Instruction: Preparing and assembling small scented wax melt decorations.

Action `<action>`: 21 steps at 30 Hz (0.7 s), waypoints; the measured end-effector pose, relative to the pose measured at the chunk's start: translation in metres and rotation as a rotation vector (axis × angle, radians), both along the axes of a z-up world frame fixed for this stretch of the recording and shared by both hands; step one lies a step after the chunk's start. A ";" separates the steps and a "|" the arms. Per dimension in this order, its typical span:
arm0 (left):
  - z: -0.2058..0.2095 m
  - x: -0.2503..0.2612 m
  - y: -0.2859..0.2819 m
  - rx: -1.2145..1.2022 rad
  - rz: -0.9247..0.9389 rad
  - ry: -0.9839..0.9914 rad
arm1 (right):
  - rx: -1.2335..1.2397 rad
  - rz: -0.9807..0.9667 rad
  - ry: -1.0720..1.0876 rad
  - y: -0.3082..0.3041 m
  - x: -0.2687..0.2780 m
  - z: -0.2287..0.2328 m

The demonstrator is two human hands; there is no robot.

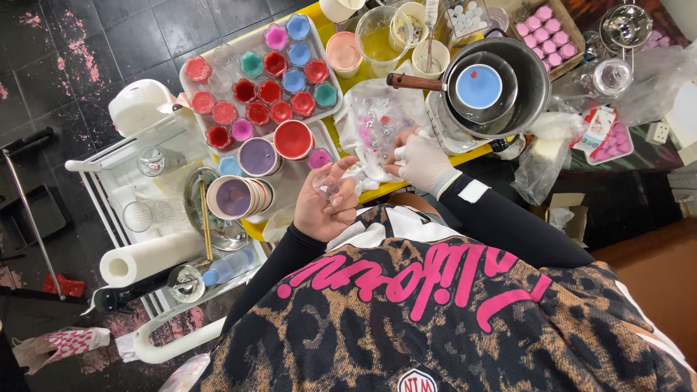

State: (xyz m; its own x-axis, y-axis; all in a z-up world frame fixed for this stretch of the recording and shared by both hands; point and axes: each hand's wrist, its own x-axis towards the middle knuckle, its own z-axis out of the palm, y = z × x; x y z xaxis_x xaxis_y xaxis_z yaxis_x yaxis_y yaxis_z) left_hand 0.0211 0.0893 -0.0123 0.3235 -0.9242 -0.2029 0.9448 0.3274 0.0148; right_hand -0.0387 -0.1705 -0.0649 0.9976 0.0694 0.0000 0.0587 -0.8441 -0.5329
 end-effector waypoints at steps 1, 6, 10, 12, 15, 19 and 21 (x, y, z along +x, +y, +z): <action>0.000 -0.001 0.000 0.000 -0.001 0.001 | 0.000 -0.001 0.001 0.000 -0.002 0.000; -0.002 -0.001 -0.002 -0.014 0.001 -0.013 | 0.095 0.027 -0.016 -0.004 -0.005 0.003; -0.003 -0.001 -0.002 -0.001 -0.002 -0.011 | 0.056 0.022 -0.045 -0.008 -0.006 -0.003; -0.006 0.000 -0.003 -0.020 -0.005 -0.026 | 0.191 -0.072 -0.023 -0.009 -0.007 -0.007; -0.001 0.001 -0.006 0.046 -0.010 -0.006 | 0.434 -0.215 0.046 -0.002 -0.007 0.008; -0.010 0.000 -0.007 0.109 -0.029 -0.068 | 0.684 -0.339 0.191 0.006 -0.011 0.031; -0.007 0.000 -0.011 0.165 -0.067 -0.135 | 0.961 -0.273 0.077 0.009 -0.014 0.048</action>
